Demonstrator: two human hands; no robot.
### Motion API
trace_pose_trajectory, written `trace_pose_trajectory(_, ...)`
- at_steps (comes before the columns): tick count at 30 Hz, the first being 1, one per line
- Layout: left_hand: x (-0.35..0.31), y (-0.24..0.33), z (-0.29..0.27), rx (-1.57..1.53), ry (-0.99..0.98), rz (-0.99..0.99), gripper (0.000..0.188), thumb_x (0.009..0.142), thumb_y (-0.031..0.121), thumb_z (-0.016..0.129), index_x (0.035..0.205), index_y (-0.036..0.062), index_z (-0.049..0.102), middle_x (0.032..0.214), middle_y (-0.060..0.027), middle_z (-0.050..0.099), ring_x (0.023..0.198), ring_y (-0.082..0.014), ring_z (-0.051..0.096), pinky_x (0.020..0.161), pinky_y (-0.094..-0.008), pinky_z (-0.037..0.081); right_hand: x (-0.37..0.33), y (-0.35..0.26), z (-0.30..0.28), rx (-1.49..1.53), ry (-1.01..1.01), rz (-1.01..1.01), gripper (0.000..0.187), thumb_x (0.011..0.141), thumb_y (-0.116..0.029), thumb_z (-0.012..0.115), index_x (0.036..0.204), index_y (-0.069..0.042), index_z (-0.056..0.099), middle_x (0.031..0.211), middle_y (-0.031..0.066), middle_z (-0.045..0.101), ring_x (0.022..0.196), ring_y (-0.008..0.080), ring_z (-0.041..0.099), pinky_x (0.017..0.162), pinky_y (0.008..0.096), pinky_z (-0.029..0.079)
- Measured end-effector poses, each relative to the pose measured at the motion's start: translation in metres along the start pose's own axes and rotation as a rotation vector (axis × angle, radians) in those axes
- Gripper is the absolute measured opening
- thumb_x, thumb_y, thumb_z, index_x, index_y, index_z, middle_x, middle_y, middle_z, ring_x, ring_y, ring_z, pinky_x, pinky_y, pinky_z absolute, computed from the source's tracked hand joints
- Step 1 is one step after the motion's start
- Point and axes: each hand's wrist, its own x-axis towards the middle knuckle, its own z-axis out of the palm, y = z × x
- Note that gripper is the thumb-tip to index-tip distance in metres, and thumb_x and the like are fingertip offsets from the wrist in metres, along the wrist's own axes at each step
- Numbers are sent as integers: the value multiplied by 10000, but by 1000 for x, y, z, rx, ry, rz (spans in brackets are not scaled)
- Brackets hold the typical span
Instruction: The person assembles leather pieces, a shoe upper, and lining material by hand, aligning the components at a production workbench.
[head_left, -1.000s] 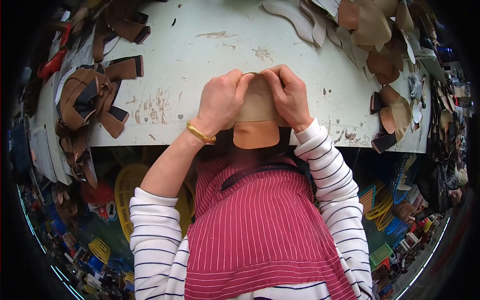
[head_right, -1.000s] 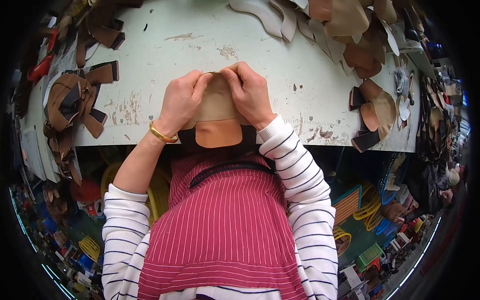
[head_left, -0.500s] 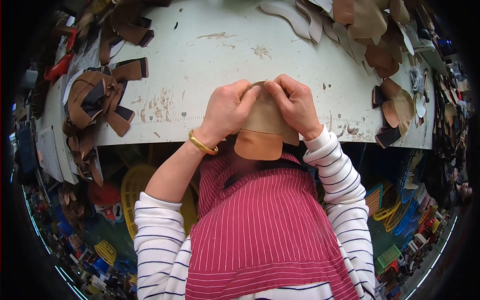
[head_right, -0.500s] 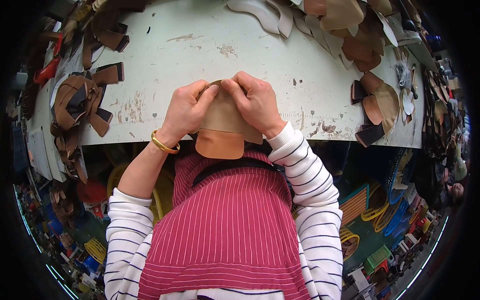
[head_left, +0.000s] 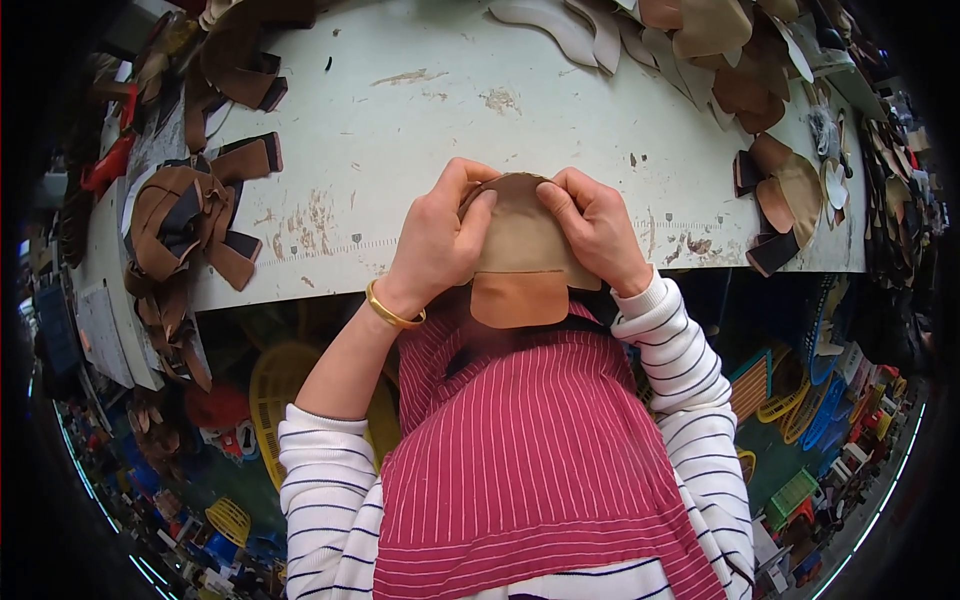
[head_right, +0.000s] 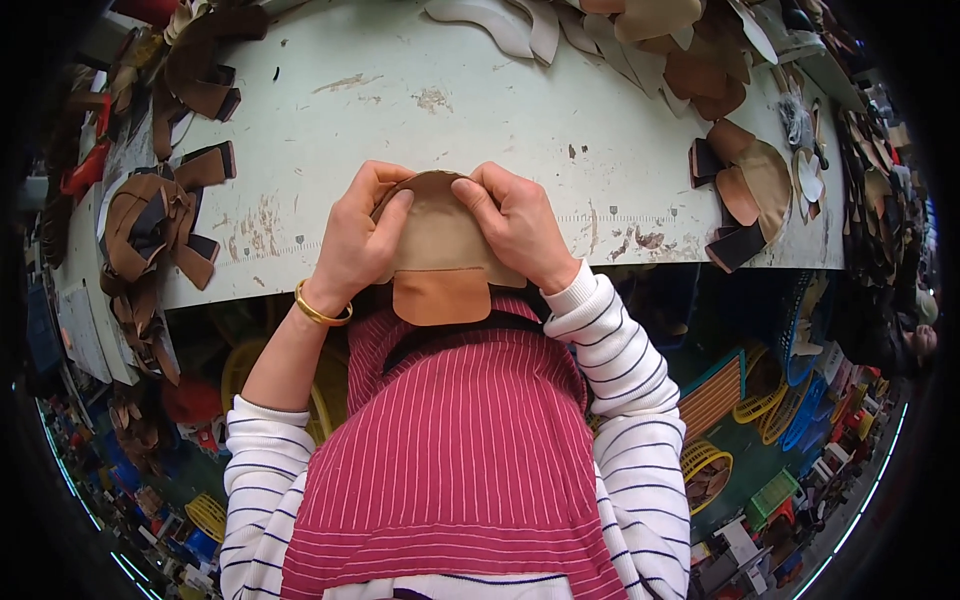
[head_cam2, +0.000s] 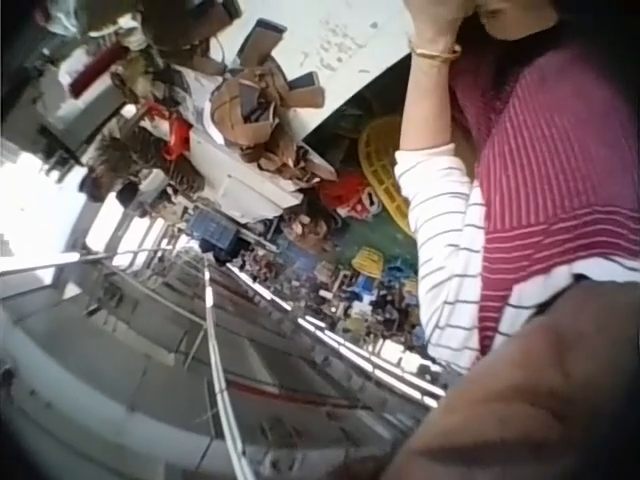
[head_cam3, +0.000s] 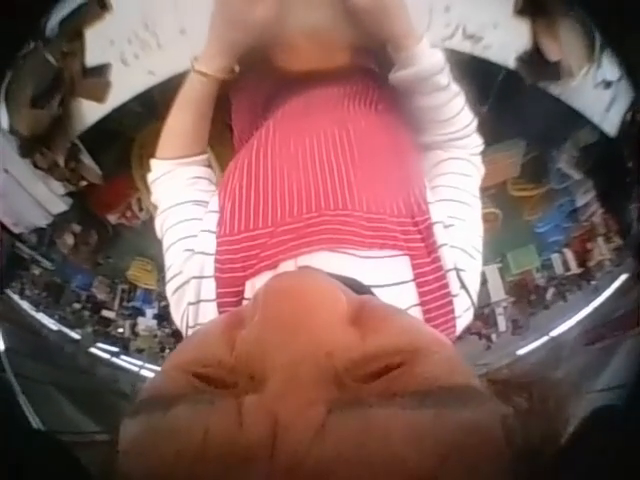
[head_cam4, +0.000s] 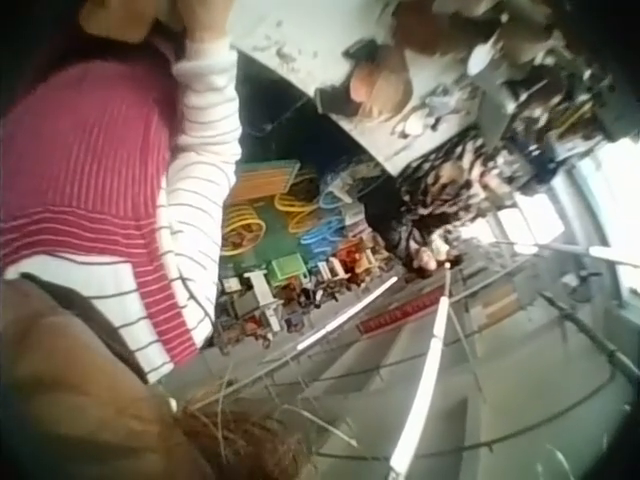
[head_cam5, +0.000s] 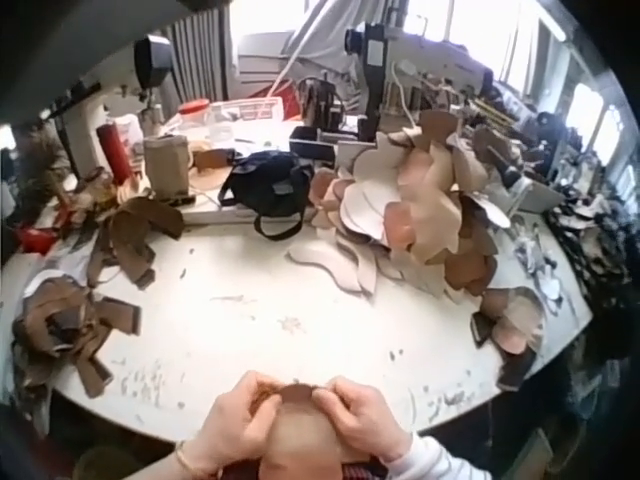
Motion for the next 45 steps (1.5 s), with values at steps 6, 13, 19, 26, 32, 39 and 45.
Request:
trace_pose_trajectory(6, 2, 26, -5, 317, -199, 39, 306, 910, 50, 629, 1212, 48, 577, 943, -105, 692, 855, -109, 656, 759, -256, 517, -2, 5, 11, 190, -70, 76, 398, 1045, -305, 522, 839, 30, 588, 635, 31, 491, 614, 107, 415, 563, 296, 412)
trace_pose_trajectory(13, -3, 14, -10, 44, -213, -260, 134, 923, -7, 586, 1050, 20, 620, 883, -45, 667, 690, -87, 592, 644, -248, 494, -24, -12, -6, 259, -129, 108, 160, 957, -36, 637, 1114, -14, 611, 914, 0, 633, 826, 48, 590, 727, 197, 479)
trace_pose_trajectory(19, -9, 11, -10, 131, -282, -66, 104, 932, -16, 542, 1021, 35, 559, 895, -94, 634, 776, -217, 620, 711, -314, 502, -26, -7, -3, 210, -85, 79, 162, 920, -61, 674, 1076, -36, 640, 875, 26, 658, 771, 76, 620, 690, 227, 503)
trace_pose_trajectory(26, -13, 8, -9, 44, -349, -34, 146, 926, -22, 544, 1049, 53, 517, 912, -119, 632, 813, -302, 647, 711, -364, 508, -26, 3, 0, -70, -28, -376, 213, 869, -33, 684, 1076, -75, 655, 928, 63, 663, 769, 179, 653, 664, 277, 517)
trace_pose_trajectory(32, -20, 2, -10, 94, -403, 104, 192, 914, -4, 587, 1075, 59, 502, 933, -134, 647, 824, -305, 660, 692, -371, 513, -32, -9, -1, -99, -134, -77, 130, 879, -39, 672, 988, -28, 602, 895, 106, 649, 771, 222, 652, 679, 310, 518)
trace_pose_trajectory(39, -13, 4, 3, 61, -282, -37, 192, 897, 39, 647, 1050, 48, 533, 829, -137, 682, 730, -306, 679, 648, -346, 524, -32, -3, 20, 88, 43, -4, 165, 928, -100, 651, 1006, 8, 553, 878, 136, 651, 778, 233, 655, 693, 326, 521)
trace_pose_trajectory(45, -4, -14, -7, -107, 70, -290, 171, 1041, 171, 507, 1072, 23, 588, 764, -67, 681, 670, -109, 619, 626, -269, 509, -24, -13, -3, -41, -148, 133, 242, 907, -189, 694, 971, 14, 579, 838, 135, 658, 744, 188, 625, 665, 306, 504)
